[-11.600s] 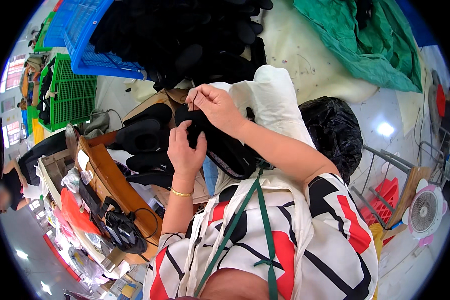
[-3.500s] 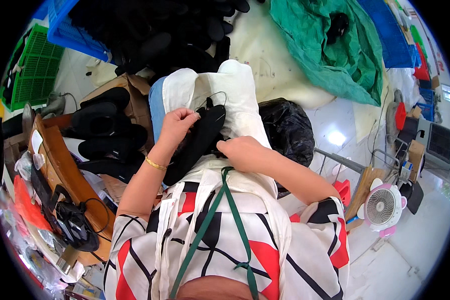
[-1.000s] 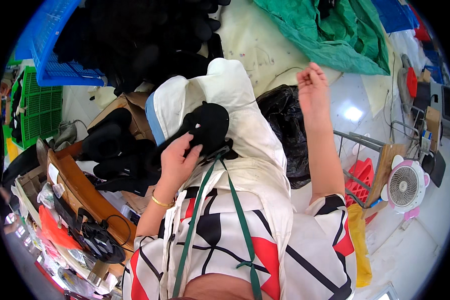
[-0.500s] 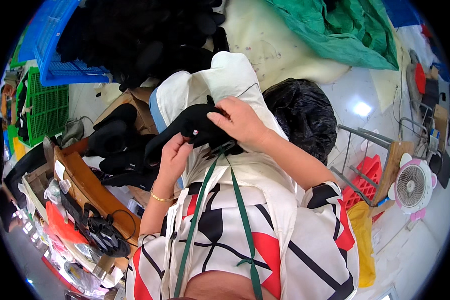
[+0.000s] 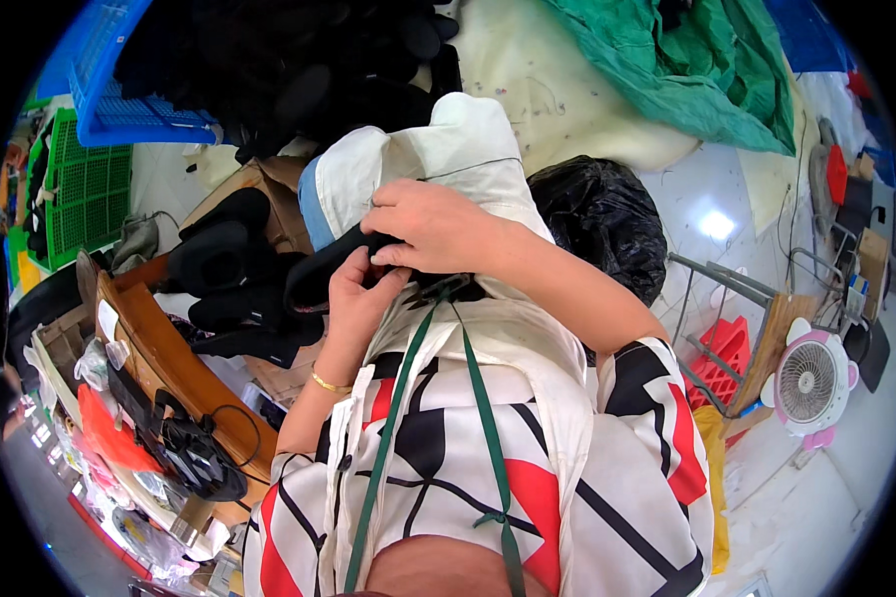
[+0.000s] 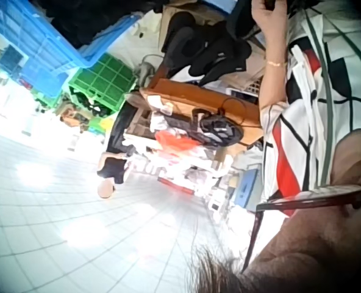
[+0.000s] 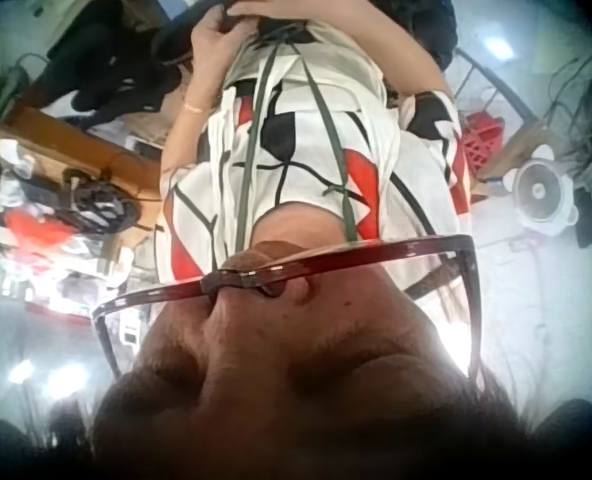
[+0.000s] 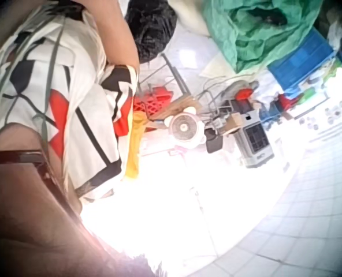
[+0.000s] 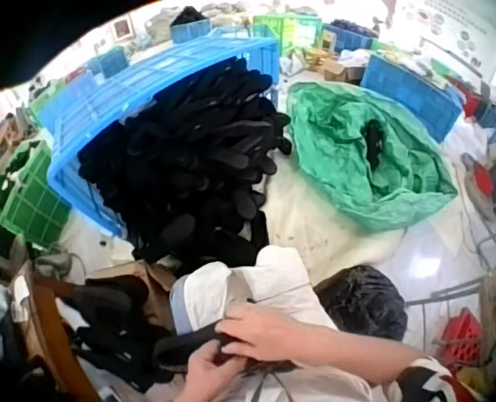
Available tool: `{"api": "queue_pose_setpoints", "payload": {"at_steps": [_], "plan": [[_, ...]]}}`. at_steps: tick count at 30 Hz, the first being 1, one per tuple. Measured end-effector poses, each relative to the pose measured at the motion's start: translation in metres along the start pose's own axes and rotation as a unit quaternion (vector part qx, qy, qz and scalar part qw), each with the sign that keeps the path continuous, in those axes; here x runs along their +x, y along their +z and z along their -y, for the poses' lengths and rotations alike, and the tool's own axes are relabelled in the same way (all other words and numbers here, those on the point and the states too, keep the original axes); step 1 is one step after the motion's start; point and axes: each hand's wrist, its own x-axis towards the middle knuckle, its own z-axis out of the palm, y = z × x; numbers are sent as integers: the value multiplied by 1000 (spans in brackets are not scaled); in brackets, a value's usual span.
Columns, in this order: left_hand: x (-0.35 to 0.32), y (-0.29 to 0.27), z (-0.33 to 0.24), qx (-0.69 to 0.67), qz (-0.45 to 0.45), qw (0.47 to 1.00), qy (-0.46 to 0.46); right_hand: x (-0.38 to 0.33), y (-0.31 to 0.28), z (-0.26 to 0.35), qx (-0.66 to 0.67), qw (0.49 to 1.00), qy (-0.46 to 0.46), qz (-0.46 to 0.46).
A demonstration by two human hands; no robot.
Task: The person sits on the floor and hand-sews a black shoe using a needle and thread. They repeatedly insert the needle into the shoe's sole and pull the thread tight to secure the stitching. The person works on one shoe at a time, occasionally adjusting their grip and the thread.
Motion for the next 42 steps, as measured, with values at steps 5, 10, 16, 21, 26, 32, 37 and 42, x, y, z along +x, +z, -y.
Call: {"api": "queue_pose_setpoints", "payload": {"at_steps": [5,10,16,21,26,32,37,42], "plan": [[4,5,-7,32,-26,998,40,8,17,-6,-16,993,111,-45],[4,-7,-3,-16,4,1000,22,4,3,-20,96,941,206,-250],[3,-20,-21,-206,0,978,-14,-32,-14,-19,161,922,302,-180],[1,-7,-28,-131,-85,987,-29,-35,0,3,116,945,294,-80],[6,-10,-26,-6,-36,998,50,-43,0,-14,232,901,352,-107],[4,-4,-70,20,-67,978,196,-71,-152,-79,320,693,298,-573],[14,3,-38,-7,2,994,110,-114,-194,-102,345,690,293,-566],[29,-6,-15,181,21,975,125,-114,-100,-79,400,739,288,-459]]}}
